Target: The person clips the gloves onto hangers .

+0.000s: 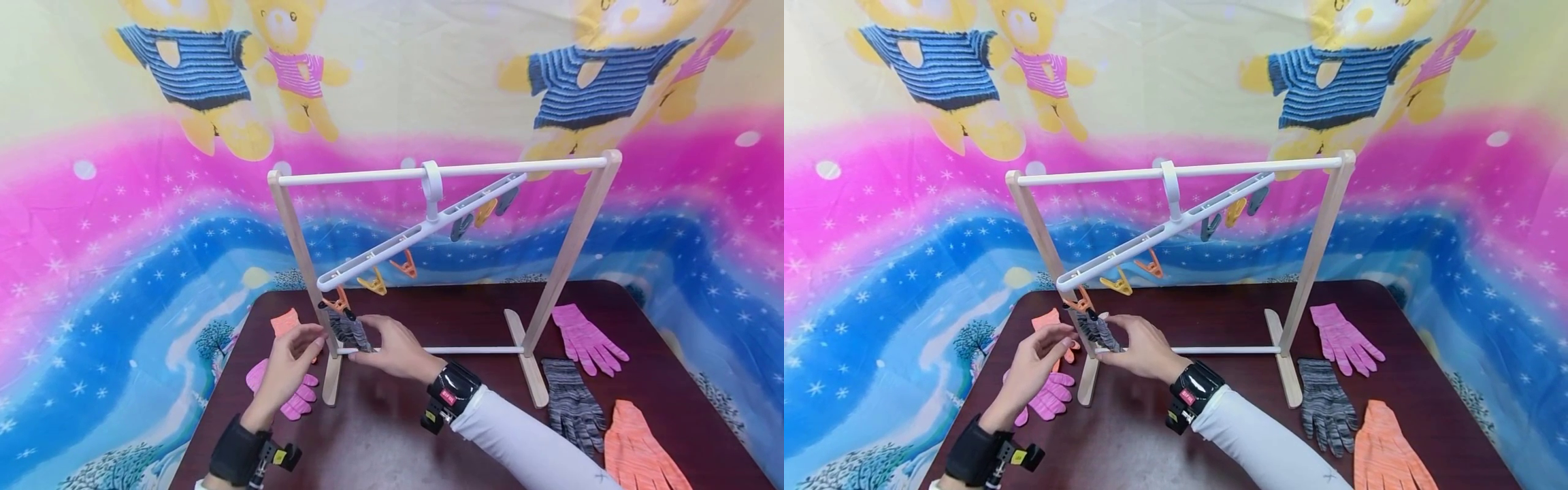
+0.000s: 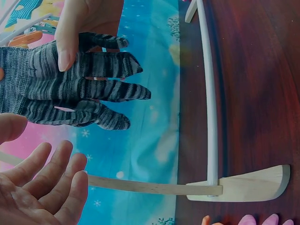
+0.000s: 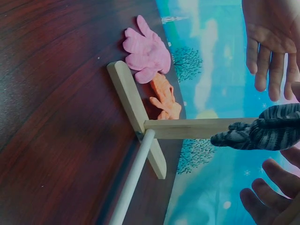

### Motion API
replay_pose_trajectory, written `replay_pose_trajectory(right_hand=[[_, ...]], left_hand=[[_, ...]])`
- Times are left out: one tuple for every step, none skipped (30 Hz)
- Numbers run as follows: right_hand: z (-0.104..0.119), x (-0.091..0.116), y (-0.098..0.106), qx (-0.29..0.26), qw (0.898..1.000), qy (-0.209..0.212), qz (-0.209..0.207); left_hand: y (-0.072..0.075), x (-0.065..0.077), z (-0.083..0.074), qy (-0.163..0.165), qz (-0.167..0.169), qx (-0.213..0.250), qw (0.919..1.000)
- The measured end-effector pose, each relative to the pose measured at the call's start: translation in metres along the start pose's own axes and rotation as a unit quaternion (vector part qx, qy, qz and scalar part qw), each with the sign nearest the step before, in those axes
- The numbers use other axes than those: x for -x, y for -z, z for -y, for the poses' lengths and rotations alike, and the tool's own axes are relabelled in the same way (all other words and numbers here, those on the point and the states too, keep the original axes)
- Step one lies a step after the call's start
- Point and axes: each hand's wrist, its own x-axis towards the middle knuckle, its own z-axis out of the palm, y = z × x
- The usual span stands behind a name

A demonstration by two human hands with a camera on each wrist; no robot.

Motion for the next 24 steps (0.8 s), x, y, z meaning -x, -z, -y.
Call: replay_pose_trajectory(right_hand=[[-0.001,0.001,0.0,0.003,1.0,0.001,-0.001],[-0.002,0.001,-0.001,0.004,1.0,0.0,-0.001],[-0.003,0.002,-0.001,0.006,1.0,-0.002,0.0],[-0.004,0.002,-0.002,0.009,1.0,-0.002,0.0],[-0.005,0.003,-0.002,0.01,1.0,-0.004,0.0],[-0.006,0.004,-0.003,0.011,1.0,-0.004,0.0],[-0.006,0.004,-0.004,0.011,1.0,-0.005,0.0],[-0.007,0.005,-0.004,0.013,1.0,-0.006,0.0],[-0.008,0.006,-0.005,0.015,1.0,-0.007,0.0],[-0.009,0.007,-0.005,0.016,1.0,-0.008,-0.001],[-0.009,0.008,-0.006,0.016,1.0,-0.01,0.0],[-0.01,0.009,-0.006,0.017,1.0,-0.011,0.0],[-0.011,0.01,-0.006,0.018,1.0,-0.012,0.001],[-0.012,0.011,-0.007,0.019,1.0,-0.011,0.001],[-0.013,0.012,-0.007,0.02,1.0,-0.009,0.001],[-0.014,0.013,-0.007,0.023,1.0,-0.007,0.001],[-0.015,0.014,-0.007,0.024,1.0,-0.005,0.002],[-0.017,0.014,-0.008,0.026,1.0,-0.002,0.001],[-0.018,0.015,-0.008,0.029,1.0,0.001,0.002],[-0.02,0.016,-0.009,0.031,1.0,0.005,0.002],[-0.022,0.017,-0.009,0.032,0.999,0.007,0.003],[-0.024,0.018,-0.01,0.033,0.999,0.009,0.003],[-0.025,0.019,-0.011,0.035,0.999,0.012,0.003],[-0.027,0.02,-0.012,0.037,0.999,0.014,0.003]], left_hand=[[-0.001,0.001,0.001,-0.001,-0.001,0.002,1.0],[-0.001,0.001,0.001,-0.003,-0.003,0.004,1.0],[-0.002,0.002,0.002,-0.003,-0.003,0.004,1.0],[-0.003,0.003,0.002,-0.002,-0.004,0.004,1.0],[-0.003,0.004,0.003,0.0,-0.003,0.005,1.0],[-0.004,0.005,0.003,0.0,-0.003,0.006,1.0],[-0.005,0.005,0.005,-0.003,-0.002,0.004,1.0],[-0.005,0.006,0.006,-0.004,0.0,0.003,1.0],[-0.006,0.006,0.006,-0.004,0.001,0.002,1.0],[-0.006,0.007,0.007,-0.002,0.001,0.003,1.0],[-0.007,0.007,0.008,0.0,0.002,0.003,1.0],[-0.007,0.007,0.008,0.004,0.002,0.002,1.0],[-0.008,0.007,0.009,0.006,0.002,0.001,1.0],[-0.008,0.007,0.01,0.011,0.002,0.003,0.9999],[-0.009,0.007,0.01,0.016,0.003,0.004,0.9999],[-0.009,0.007,0.011,0.019,0.003,0.003,0.9998],[-0.01,0.007,0.012,0.017,0.003,0.002,0.9998],[-0.011,0.008,0.013,0.018,0.001,0.001,0.9998],[-0.012,0.008,0.014,0.016,0.001,0.001,0.9999],[-0.013,0.008,0.016,0.014,0.001,0.002,0.9999],[-0.014,0.009,0.016,0.015,0.0,0.001,0.9999],[-0.014,0.009,0.017,0.015,-0.002,0.002,0.9999],[-0.016,0.01,0.018,0.012,-0.004,0.003,0.9999],[-0.016,0.01,0.018,0.013,-0.004,0.004,0.9999]])
